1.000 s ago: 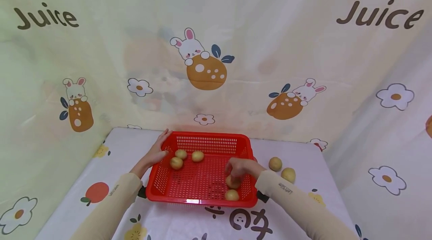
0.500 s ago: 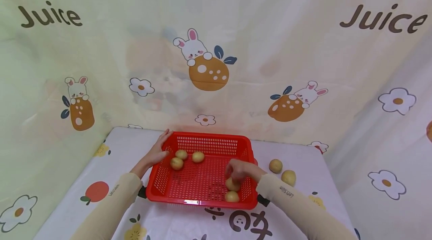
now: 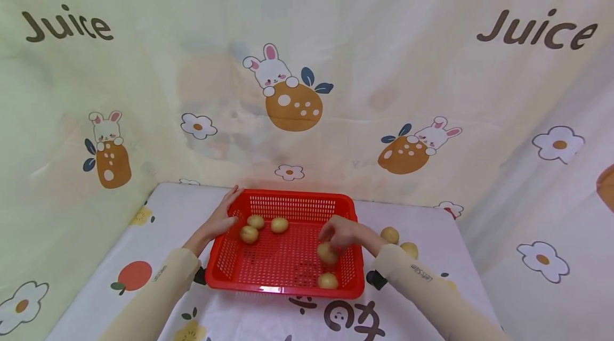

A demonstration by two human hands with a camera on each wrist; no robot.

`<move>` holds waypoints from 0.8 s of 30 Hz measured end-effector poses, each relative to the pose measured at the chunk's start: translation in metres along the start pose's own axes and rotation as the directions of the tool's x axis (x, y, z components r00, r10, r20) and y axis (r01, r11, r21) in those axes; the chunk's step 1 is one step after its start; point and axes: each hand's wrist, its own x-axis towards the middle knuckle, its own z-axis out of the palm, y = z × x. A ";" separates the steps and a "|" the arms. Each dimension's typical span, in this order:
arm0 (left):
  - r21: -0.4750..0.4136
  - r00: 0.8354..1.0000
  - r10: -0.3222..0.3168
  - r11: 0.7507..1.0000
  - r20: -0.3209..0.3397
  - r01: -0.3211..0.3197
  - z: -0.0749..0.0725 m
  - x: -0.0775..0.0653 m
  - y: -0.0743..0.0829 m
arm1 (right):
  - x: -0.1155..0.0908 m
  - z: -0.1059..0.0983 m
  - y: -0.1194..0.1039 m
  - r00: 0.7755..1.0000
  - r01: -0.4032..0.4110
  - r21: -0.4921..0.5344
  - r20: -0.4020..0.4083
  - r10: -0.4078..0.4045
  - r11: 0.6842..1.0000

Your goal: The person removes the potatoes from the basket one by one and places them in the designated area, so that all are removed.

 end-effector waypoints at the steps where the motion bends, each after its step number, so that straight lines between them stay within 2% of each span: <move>1: 0.000 1.000 -0.001 1.000 0.001 0.001 0.000 0.000 0.000 | -0.002 -0.003 0.000 1.000 0.004 0.022 -0.009 -0.004 1.000; 8: -0.008 1.000 -0.001 1.000 -0.004 0.001 0.001 -0.002 0.000 | -0.021 -0.027 0.009 0.998 -0.010 0.185 -0.053 0.020 0.983; 15: -0.001 1.000 -0.005 1.000 0.000 0.005 0.001 -0.004 0.000 | -0.043 -0.057 0.030 0.995 0.102 0.291 -0.020 -0.101 0.951; 19: -0.003 1.000 -0.016 1.000 -0.005 0.016 0.001 -0.003 0.000 | -0.058 -0.074 0.041 0.995 0.098 0.307 -0.044 -0.089 0.947; 24: -0.002 1.000 -0.027 1.000 -0.002 0.027 0.001 -0.002 0.003 | -0.078 -0.092 0.063 0.995 0.057 0.326 -0.098 -0.026 0.944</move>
